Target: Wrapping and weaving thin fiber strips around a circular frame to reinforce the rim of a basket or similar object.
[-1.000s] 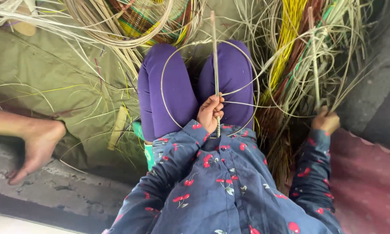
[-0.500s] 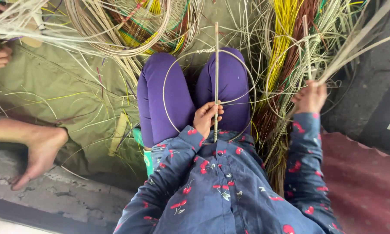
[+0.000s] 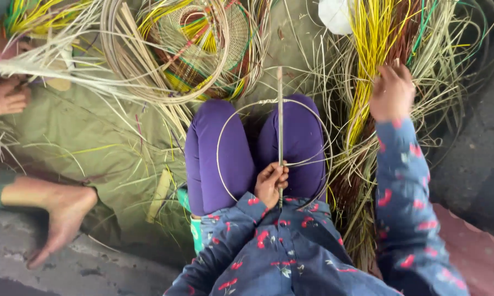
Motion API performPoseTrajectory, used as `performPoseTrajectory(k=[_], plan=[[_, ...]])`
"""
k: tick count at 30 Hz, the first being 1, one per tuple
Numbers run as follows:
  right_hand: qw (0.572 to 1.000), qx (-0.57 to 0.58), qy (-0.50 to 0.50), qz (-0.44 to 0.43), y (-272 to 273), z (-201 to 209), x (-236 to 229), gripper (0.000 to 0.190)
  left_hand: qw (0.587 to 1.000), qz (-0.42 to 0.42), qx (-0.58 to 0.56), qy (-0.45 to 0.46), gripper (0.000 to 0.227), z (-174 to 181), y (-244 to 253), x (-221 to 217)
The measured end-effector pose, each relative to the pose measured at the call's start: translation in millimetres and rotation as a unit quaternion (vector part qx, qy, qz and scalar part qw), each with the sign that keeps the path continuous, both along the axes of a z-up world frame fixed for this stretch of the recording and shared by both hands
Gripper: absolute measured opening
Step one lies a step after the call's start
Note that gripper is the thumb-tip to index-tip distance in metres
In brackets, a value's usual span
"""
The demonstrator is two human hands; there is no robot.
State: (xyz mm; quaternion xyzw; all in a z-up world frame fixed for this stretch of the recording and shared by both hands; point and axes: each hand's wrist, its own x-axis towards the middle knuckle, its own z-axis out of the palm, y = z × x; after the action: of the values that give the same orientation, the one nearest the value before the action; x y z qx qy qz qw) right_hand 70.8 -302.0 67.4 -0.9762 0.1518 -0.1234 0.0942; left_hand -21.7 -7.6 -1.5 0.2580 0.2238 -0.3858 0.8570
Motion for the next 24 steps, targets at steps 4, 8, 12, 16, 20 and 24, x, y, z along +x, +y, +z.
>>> performPoseTrajectory(k=[4, 8, 12, 16, 20, 24], plan=[[0.993, 0.067, -0.035, 0.087, -21.9, -79.1, 109.7, 0.026, 0.999, 0.047, -0.001, 0.012, 0.014, -6.7, 3.0, 5.3], [0.936, -0.077, 0.339, 0.047, -39.9, -146.9, 169.7, 0.059, 0.998, 0.06, -0.016, 0.029, 0.013, -4.8, 1.4, 13.0], [0.997, 0.009, 0.071, 0.029, -31.4, -110.5, 155.7, 0.033, 0.998, 0.049, -0.029, 0.026, 0.013, -5.2, -0.4, 19.7], [0.957, 0.234, -0.149, 0.089, -34.6, -24.5, 121.7, 0.029, 1.0, 0.024, 0.003, -0.002, 0.015, 1.5, 1.3, 18.1], [0.812, 0.543, -0.204, 0.065, -54.2, 38.9, 82.6, 0.024, 1.0, 0.012, -0.004, -0.01, 0.015, 1.3, 0.7, 13.5], [0.935, 0.286, -0.024, 0.208, -49.1, 51.6, 60.9, 0.026, 1.0, 0.002, -0.014, -0.02, 0.014, -1.8, 2.0, 10.9]])
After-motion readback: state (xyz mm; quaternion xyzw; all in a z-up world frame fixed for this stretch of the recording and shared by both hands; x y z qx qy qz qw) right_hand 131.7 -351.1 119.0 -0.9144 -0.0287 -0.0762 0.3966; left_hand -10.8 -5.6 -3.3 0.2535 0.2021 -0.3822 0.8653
